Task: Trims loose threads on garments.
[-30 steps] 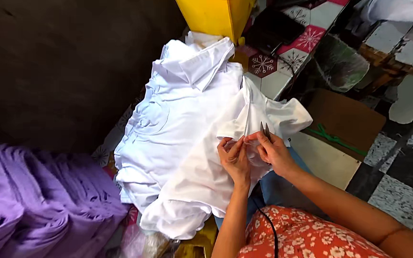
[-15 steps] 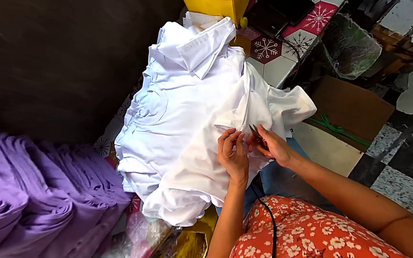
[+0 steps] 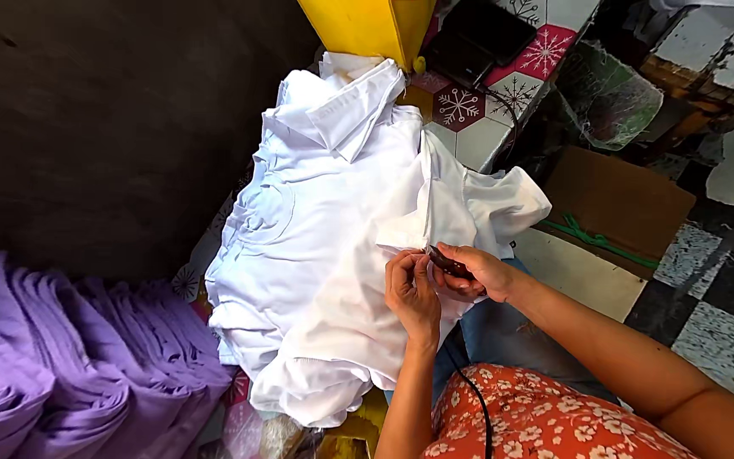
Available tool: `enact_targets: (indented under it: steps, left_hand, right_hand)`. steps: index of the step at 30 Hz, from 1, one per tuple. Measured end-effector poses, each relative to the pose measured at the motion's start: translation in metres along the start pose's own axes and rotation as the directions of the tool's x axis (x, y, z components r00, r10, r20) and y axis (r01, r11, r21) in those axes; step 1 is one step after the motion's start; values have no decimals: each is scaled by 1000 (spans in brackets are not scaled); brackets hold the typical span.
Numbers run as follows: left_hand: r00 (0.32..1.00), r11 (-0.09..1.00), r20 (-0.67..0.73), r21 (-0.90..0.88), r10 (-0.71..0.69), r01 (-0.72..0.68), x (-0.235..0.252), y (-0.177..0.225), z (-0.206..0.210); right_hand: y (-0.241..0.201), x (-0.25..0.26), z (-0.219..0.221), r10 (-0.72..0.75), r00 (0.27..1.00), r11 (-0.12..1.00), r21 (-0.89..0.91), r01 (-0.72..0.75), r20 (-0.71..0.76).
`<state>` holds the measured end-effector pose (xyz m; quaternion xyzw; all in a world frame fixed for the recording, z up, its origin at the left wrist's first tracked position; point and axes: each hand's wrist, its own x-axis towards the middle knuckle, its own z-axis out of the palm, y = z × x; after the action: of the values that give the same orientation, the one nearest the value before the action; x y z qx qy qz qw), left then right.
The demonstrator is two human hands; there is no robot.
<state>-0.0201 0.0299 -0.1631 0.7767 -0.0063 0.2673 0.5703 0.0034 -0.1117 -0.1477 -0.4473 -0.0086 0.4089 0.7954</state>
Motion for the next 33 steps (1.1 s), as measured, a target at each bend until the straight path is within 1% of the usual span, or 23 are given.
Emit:
enact_targets:
  steps: [5,7,9,13,16,18,21,23,27,30,33]
  left_hand:
    - [998,998,32,28,48,-49,10,4,-3]
    - [996,997,55,42,66,-69,12,6,-4]
    - [996,997,66,20,66,-68,14,8,-3]
    - [997,1000,78,5,25,-25,16,15,-5]
    - [992,998,114,29,50,-54,23,14,-7]
    - [990,995,125,70,58,-67,28,13,-6]
    - [989,991,150,129,15,-34,23,12,-9]
    - [989,996,144,87,-14,2,25,12,-8]
    - [985,991,114,-8,-132,134,24,20,-9]
    - [977,983,117,-23,-176,180,23,23,-10]
    - [970,975,119,-37,-213,219,23,23,-11]
  right_hand:
    - [-5,-3,-2,6,1000,1000,-18,-5,26]
    - [-5,-4,0,-1,1000,1000,12,1,26]
    - [-5,-5,3,-19,1000,999,51,18,22]
    - [-1,-17,7,-47,999,999,0,47,-1]
    - [-4,-21,8,-87,996,996,-11,86,-36]
    - [-10,-19,11,-70,997,997,-14,70,-43]
    - [-11,-17,19,15,999,1000,-8,-15,-39]
    - [-12,-12,19,25,999,999,22,-24,-22]
    - [-11,-10,16,34,999,997,74,-32,-38]
    - [-13,-9,14,46,998,997,64,-43,-45]
    - [-15,-7,14,57,997,998,15,-57,-55]
